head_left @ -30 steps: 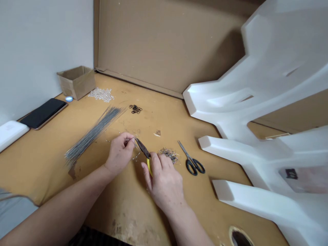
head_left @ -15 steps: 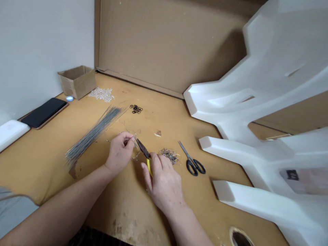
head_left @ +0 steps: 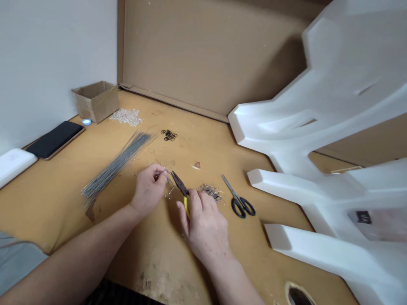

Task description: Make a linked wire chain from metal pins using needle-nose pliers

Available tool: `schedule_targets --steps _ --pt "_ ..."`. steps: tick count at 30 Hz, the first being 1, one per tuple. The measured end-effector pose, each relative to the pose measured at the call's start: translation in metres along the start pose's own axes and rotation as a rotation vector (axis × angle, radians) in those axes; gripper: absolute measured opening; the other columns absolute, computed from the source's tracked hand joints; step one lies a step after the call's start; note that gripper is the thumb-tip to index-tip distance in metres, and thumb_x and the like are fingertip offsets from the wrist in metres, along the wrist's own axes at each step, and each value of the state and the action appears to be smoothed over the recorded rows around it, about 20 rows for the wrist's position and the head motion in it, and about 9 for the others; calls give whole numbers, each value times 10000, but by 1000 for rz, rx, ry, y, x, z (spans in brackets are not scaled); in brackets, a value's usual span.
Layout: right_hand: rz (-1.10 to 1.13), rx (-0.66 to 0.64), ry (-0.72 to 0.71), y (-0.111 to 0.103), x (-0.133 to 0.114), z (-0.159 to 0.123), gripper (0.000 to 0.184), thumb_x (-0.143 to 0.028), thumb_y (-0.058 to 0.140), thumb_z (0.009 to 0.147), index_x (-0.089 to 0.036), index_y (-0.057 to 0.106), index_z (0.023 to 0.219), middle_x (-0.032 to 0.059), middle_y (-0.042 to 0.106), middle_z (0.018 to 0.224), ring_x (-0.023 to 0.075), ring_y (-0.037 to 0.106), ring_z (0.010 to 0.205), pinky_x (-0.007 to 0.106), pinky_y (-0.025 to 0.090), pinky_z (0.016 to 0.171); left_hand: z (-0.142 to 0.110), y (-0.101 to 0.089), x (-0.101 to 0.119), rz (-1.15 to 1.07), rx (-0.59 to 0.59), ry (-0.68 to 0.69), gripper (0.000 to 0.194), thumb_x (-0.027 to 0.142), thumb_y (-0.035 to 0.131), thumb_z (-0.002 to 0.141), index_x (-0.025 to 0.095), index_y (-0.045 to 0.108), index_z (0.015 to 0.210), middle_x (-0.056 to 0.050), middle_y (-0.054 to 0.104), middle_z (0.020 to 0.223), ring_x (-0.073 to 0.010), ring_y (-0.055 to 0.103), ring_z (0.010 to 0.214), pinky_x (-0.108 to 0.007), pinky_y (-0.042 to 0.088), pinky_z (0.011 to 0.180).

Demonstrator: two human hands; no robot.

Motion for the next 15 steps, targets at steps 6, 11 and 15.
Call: schedule_targets --steps 6,11,15 --pt "-12 -18 -16 1 -3 1 315 -325 330 890 -101 548 931 107 558 760 214 474 729 288 410 594 -1 1 1 -13 -13 -4 58 191 512 681 170 540 636 41 530 515 -93 480 506 -212 380 533" --pt "-32 -22 -11 2 -3 0 321 -326 335 888 -93 551 932 106 546 754 212 465 723 291 400 593 -2 2 1 -39 -32 -3 63 186 507 676 168 541 626 40 540 510 -91 494 503 -208 392 532" --pt "-61 -5 -22 2 -4 0 313 -318 341 887 -90 554 918 100 541 750 206 455 710 289 393 592 -1 3 0 -35 -33 -4 72 197 504 677 168 544 624 44 540 500 -90 497 494 -205 392 522"
Point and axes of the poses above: each hand's wrist, its own z-axis towards the middle knuckle, its own y-axis out of the palm, x = y × z, the point moved 7 cm from there along z, towards the middle knuckle
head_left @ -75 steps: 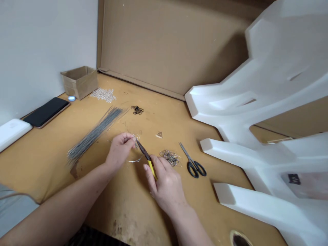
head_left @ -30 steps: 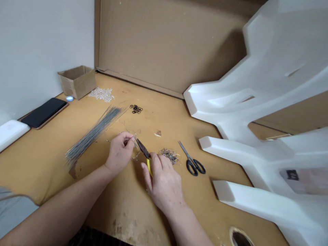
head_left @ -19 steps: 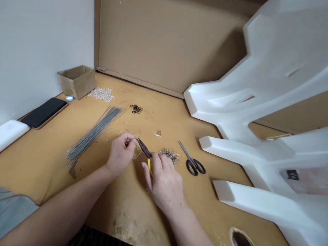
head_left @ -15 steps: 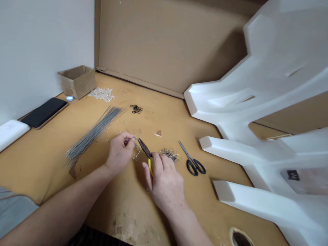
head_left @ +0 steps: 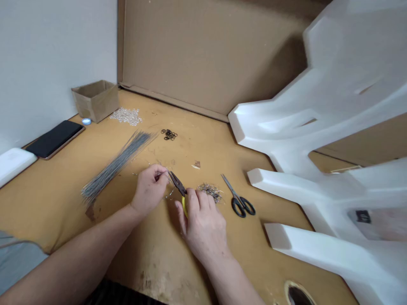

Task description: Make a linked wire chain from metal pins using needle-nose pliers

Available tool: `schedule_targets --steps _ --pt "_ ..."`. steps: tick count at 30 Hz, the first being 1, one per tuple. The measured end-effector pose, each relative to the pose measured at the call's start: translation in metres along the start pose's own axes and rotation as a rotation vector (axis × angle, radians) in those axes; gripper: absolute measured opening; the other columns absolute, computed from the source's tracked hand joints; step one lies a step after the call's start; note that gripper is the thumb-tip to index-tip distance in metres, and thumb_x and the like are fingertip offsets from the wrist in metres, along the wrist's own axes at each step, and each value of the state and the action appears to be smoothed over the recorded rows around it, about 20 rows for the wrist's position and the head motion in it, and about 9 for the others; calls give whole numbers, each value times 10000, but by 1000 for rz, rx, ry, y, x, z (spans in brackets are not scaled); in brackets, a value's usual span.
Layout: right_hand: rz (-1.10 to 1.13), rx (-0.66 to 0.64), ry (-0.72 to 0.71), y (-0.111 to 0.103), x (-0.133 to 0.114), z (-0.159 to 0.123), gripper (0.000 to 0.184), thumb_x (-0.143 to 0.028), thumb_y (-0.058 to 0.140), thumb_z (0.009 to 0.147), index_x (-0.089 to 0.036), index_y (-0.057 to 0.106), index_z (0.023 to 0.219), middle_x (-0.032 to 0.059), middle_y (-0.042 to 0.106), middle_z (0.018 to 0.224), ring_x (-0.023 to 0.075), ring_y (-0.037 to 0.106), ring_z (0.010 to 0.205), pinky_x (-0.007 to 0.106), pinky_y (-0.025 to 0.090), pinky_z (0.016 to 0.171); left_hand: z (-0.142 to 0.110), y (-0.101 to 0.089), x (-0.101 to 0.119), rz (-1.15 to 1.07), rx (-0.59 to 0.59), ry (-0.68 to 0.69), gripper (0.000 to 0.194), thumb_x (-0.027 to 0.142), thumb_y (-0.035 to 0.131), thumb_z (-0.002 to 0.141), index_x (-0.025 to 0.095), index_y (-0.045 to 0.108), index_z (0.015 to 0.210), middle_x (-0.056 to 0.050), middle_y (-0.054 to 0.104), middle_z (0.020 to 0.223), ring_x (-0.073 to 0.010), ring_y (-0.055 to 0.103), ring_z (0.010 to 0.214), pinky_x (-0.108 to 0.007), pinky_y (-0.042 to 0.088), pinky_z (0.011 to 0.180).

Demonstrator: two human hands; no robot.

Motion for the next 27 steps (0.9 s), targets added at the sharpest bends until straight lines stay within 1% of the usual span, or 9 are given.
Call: schedule_targets --steps 9,16,21,27 --pt "-25 35 -17 -3 -2 2 319 -316 338 889 -86 557 908 92 534 734 200 445 695 282 385 593 0 -2 2 -6 29 8 62 192 507 664 165 544 623 43 549 500 -91 503 489 -208 398 521" --pt "-20 33 -11 -3 -1 0 306 -315 353 886 -86 554 907 95 540 743 201 450 709 280 391 599 1 -2 1 8 34 -5 63 198 506 661 161 551 635 40 553 506 -92 507 496 -209 398 526" --pt "-25 41 -10 -2 -2 0 296 -310 362 883 -83 551 910 96 543 747 199 450 708 280 390 605 0 -1 0 22 24 -12 78 205 499 663 163 546 618 43 534 498 -87 482 485 -206 382 514" --pt "-15 38 -9 -2 -2 0 303 -312 346 888 -87 547 920 95 542 744 200 450 710 281 388 604 1 -3 -1 32 52 -24 63 202 508 652 164 547 621 43 527 499 -89 473 484 -211 377 520"
Point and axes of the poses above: each hand's wrist, its own z-axis towards the middle knuckle, its own y-axis out of the palm, x = y × z, the point moved 7 cm from there along z, towards the middle knuckle
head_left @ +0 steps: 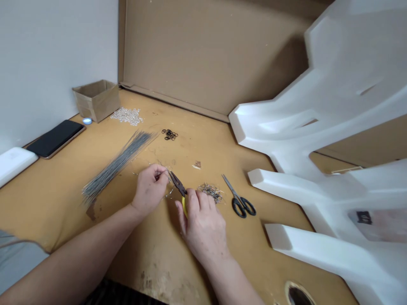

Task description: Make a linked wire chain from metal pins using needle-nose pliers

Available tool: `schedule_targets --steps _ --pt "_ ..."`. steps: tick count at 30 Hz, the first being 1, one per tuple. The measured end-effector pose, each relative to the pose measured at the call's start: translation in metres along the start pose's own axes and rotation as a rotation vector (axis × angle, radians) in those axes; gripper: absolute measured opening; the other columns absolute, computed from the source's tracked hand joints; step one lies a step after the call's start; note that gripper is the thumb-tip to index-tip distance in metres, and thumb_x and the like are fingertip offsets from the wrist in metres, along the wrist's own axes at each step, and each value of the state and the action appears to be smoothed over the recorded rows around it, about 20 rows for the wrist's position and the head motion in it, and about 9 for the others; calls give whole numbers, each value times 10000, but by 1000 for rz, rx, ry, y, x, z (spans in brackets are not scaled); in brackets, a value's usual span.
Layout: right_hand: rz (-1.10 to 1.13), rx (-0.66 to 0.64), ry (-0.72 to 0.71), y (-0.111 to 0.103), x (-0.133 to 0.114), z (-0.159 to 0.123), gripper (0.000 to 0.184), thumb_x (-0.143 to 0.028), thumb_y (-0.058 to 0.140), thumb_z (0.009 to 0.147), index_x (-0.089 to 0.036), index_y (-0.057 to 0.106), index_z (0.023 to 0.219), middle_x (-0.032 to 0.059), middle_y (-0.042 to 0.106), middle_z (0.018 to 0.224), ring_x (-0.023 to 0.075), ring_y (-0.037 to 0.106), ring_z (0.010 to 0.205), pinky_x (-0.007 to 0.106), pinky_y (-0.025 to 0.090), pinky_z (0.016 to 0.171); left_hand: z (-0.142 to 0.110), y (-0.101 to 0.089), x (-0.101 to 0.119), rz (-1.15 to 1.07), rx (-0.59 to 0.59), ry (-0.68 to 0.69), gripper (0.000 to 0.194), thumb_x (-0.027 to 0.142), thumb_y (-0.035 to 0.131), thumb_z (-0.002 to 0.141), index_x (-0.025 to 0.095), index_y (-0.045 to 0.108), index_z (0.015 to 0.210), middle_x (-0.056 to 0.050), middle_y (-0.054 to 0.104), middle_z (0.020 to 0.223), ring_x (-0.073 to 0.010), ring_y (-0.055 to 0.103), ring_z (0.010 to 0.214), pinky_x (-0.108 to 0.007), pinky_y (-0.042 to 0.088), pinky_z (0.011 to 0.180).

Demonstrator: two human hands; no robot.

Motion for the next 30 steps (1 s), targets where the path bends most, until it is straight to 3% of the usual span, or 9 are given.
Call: schedule_targets --steps 16,30 --pt "-31 -22 -4 1 0 1 296 -305 348 889 -88 549 907 88 537 730 198 450 700 282 379 594 -3 2 4 67 -36 56 91 214 483 682 171 522 612 46 507 505 -79 443 478 -201 351 506" --pt "-74 -34 -37 2 1 0 271 -277 361 888 -95 562 889 93 555 723 200 465 687 283 380 583 -4 4 11 250 -99 214 124 204 437 717 186 514 622 60 428 487 -76 382 457 -196 307 476"
Point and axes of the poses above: each hand's wrist, its own z-axis towards the middle knuckle, its own y-axis out of the palm, x = y × z, the point moved 7 cm from there along z, towards the middle knuckle
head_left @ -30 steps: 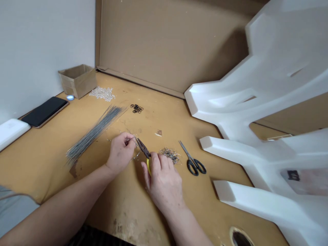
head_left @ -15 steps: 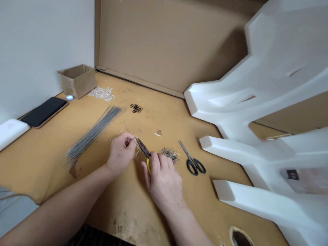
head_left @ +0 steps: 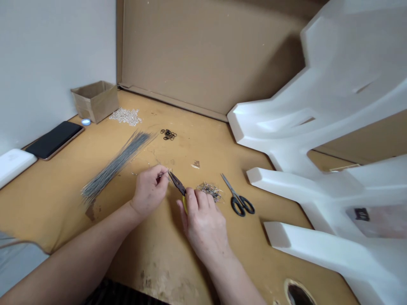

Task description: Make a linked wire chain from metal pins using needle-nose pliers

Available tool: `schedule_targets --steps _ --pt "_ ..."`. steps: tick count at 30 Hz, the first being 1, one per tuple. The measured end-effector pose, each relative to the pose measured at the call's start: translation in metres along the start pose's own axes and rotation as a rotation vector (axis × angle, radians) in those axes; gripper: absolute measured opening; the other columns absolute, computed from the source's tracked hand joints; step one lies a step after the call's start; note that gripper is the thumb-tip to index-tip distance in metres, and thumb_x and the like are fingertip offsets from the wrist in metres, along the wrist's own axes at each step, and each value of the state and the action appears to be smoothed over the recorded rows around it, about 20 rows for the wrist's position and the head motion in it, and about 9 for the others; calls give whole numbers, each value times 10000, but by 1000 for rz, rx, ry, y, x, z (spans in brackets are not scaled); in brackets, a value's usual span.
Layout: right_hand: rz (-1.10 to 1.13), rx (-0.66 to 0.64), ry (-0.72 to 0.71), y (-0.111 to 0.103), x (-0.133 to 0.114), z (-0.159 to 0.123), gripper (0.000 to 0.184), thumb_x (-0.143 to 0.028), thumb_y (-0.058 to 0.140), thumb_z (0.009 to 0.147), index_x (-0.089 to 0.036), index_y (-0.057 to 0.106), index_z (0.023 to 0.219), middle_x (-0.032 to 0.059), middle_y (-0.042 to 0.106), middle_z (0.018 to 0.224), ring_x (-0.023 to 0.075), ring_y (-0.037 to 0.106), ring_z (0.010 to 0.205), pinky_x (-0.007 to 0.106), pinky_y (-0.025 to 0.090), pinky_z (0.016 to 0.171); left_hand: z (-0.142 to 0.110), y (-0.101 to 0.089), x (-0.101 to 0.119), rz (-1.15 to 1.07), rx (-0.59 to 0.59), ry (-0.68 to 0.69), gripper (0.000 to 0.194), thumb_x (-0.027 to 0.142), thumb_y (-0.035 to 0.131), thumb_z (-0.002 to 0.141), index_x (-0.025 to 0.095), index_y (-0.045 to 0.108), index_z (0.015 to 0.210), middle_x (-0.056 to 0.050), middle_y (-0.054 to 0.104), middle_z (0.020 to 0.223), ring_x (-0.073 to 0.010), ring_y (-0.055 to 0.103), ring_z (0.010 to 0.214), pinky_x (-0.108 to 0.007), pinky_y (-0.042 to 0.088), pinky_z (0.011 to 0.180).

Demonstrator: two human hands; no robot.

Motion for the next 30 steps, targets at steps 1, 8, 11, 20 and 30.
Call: schedule_targets --steps 1,8,11,20,30 --pt "-4 4 -3 0 0 0 267 -274 364 887 -97 563 882 91 554 719 199 464 683 282 376 581 0 0 0 5 -2 7 125 207 435 720 185 514 626 60 428 490 -77 380 459 -196 307 477" --pt "-23 19 -17 -1 0 0 232 -238 379 881 -100 566 865 79 538 687 196 457 662 286 353 573 -1 2 -1 47 -29 37 121 216 426 737 186 504 649 54 427 512 -83 388 476 -197 310 489" --pt "-35 11 -20 -1 -1 -1 259 -235 349 893 -98 568 884 83 541 686 195 456 657 291 350 569 -2 2 -1 77 -34 45 130 209 418 743 188 508 651 49 437 515 -88 401 481 -198 315 491" --pt "-62 32 -53 -3 -2 -2 271 -222 350 894 -79 579 920 88 552 685 194 464 659 290 353 560 -2 2 2 126 -38 77 131 188 426 738 192 532 661 43 449 505 -96 400 474 -205 312 492" --pt "-68 50 -63 -6 -3 -2 264 -215 359 891 -76 584 904 81 546 671 188 460 645 282 345 548 -2 1 4 98 -38 72 118 183 426 730 194 508 646 52 417 488 -91 382 461 -207 299 483"
Point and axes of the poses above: each hand's wrist, its own z-axis towards the middle knuckle, its own y-axis out of the palm, x = y × z, the point moved 7 cm from there along z, towards the middle knuckle
